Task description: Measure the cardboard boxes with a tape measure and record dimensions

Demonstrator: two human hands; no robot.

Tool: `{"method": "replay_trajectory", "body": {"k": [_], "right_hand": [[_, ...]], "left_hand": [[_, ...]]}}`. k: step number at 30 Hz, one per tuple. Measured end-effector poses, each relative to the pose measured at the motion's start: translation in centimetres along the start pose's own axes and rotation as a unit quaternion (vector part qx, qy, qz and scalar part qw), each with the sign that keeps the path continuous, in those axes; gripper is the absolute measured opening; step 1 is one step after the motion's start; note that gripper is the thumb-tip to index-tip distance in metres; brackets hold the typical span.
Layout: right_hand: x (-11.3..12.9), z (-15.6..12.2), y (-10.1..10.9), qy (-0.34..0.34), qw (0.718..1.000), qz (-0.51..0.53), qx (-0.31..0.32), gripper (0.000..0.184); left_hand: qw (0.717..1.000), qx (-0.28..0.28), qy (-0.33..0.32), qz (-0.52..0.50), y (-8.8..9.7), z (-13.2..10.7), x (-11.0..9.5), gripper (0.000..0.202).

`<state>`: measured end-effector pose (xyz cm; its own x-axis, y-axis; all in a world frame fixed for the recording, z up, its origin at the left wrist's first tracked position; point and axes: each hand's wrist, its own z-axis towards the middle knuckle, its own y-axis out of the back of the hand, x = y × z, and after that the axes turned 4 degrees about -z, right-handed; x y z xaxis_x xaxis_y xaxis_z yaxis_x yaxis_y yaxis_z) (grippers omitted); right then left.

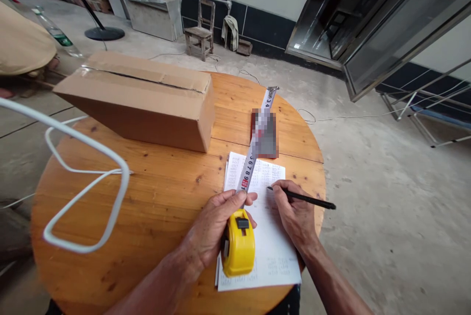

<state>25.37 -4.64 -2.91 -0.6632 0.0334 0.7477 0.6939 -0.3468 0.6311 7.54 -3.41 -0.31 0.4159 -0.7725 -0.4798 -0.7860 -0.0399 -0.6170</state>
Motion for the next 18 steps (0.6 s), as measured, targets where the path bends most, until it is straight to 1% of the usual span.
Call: {"method": "replay_trajectory", "body": {"k": [4, 10, 14, 18], "right_hand": [[-0.36, 0.09, 0.27, -0.027, 0.999, 0.024, -0.018, 0.017], [-0.64, 0.15, 0.17, -0.052, 0.997, 0.055, -0.013, 0.017], [-0.8, 0.14, 0.08, -0.052, 0.997, 0.06, -0.001, 0.017], [-0.46, 0.22, 0.24, -0.043, 0.997, 0.054, 0.018, 0.018]], "left_hand": [[1.0, -0.011, 0.005, 0.006, -0.23, -0.05, -0.16, 0.04], [1.0, -0.01, 0.007, 0.01, -0.13, -0.04, -0.04, 0.045], [1.0, -0.01, 0.002, 0.021, -0.25, -0.13, -0.12, 0.041], [1.0, -0.012, -0.005, 0.026, -0.65, -0.54, -0.2, 0.037]]}}
